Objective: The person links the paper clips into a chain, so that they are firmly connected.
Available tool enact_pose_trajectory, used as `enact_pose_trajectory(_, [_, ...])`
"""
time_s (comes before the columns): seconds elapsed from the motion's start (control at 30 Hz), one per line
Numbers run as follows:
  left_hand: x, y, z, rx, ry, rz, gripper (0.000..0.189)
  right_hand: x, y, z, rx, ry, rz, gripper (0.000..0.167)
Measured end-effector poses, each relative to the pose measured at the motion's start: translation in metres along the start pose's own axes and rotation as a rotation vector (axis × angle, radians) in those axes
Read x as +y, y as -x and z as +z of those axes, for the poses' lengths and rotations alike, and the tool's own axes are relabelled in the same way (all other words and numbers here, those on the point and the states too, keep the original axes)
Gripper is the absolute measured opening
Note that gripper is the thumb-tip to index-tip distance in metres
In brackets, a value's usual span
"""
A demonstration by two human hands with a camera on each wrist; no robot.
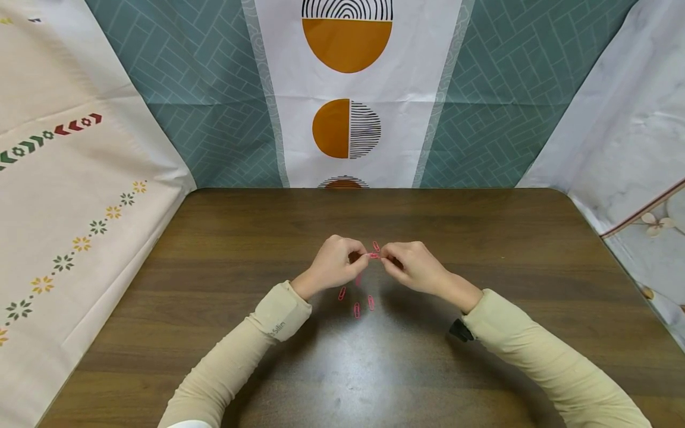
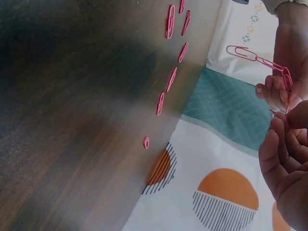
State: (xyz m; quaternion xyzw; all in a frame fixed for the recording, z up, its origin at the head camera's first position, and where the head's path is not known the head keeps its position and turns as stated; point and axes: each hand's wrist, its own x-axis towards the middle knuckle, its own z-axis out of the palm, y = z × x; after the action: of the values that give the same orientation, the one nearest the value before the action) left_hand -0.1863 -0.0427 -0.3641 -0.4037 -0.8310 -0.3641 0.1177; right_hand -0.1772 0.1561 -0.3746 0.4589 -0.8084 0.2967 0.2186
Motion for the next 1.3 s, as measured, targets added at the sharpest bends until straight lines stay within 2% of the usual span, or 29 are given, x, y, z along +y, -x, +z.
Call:
enact_pose_trajectory(0.27, [0.0006, 0.0009, -0.0006, 0.025, -0.064, 0.041, 0.013, -0.0005, -0.0012, 0.0002, 0.000, -0.036, 0.015, 0.010])
enact_pose_trajectory(0.5, [-0.0021, 0.0008, -0.0003, 0.056, -0.035, 0.086, 0.014, 0.0017, -0.0010, -0.0007, 0.002, -0.131, 0.042, 0.012])
enact_pose_trajectory(0.63, [-0.0016, 0.0008, -0.0012, 0.060, -0.034, 0.101, 0.015, 0.0022, -0.0008, -0.0008, -0.008, -0.125, 0.035, 0.012])
enact_pose_trajectory(0.77, [-0.0007, 0.0009, -0.0019, 0.030, -0.055, 0.085, 0.014, 0.0021, -0.0008, 0.0000, -0.018, -0.093, 0.017, 0.012])
enact_pose_trajectory(0.87, [-0.0009, 0.0005, -0.0020, 0.003, -0.044, 0.058, 0.014, 0.0032, 0.0001, 0.0010, -0.014, -0.110, 0.017, 0.013])
enact_pose_trajectory(1.0, [-0.0028, 0.0000, -0.0025, -0.032, 0.004, 0.016, 0.015, 0.0045, 0.0005, 0.0010, -0.009, -0.148, 0.019, 0.014])
enact_pose_trajectory(1.13, [-0.0059, 0.0010, -0.0045, -0.041, 0.026, -0.005, 0.017, 0.0045, 0.0009, -0.0015, 0.003, -0.177, 0.018, 0.013])
enact_pose_trajectory(1.3, [0.0003, -0.0004, -0.0084, -0.064, 0.082, -0.010, 0.017, 0.0048, 0.0016, -0.0071, 0.015, -0.228, 0.051, 0.013])
